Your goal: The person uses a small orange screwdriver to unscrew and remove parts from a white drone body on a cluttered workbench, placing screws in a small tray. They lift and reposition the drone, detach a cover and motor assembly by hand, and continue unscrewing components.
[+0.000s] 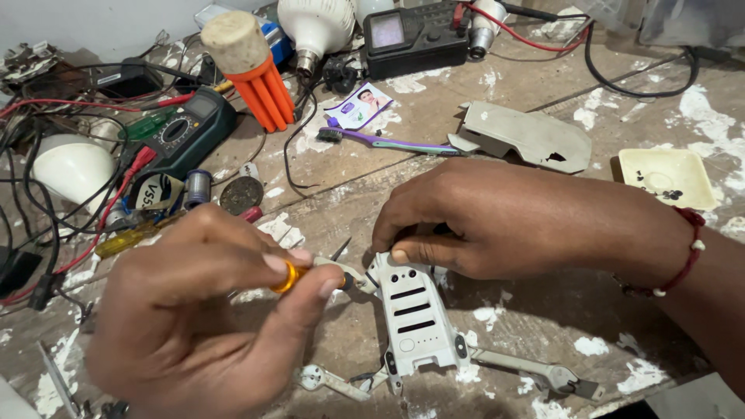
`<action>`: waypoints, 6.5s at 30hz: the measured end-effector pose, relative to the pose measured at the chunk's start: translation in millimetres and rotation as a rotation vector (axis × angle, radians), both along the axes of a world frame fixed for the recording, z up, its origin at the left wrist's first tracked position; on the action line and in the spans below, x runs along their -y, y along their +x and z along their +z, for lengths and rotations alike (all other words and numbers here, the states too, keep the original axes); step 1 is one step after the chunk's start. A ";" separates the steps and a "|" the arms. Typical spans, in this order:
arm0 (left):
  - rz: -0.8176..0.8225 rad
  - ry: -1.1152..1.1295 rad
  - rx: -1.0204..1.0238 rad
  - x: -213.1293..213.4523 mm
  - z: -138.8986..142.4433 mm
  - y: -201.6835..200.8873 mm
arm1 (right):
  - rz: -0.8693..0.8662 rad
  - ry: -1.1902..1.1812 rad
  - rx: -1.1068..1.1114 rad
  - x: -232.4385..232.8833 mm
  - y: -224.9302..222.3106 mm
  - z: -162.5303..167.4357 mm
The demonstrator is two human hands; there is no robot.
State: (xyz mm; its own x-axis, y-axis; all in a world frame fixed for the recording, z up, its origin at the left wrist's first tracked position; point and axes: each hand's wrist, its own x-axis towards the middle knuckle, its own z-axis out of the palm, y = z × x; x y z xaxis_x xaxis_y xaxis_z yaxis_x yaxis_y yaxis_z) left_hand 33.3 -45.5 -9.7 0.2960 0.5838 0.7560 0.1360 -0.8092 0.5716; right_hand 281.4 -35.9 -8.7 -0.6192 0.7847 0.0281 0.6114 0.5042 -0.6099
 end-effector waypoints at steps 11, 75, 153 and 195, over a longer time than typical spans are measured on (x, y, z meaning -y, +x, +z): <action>-0.081 -0.064 -0.001 7.1 -1.4 6.5 | -0.011 -0.028 0.030 -1.2 -0.5 0.4; -0.131 0.105 -0.147 -4.6 -11.5 9.4 | 0.022 0.043 -0.002 -0.4 -0.5 0.6; -0.113 -0.241 0.144 9.5 -12.3 10.3 | -0.004 0.020 0.046 -1.3 2.9 -3.6; -0.126 -0.216 0.138 7.8 -8.9 9.8 | 0.004 0.041 0.042 -0.6 1.6 -1.5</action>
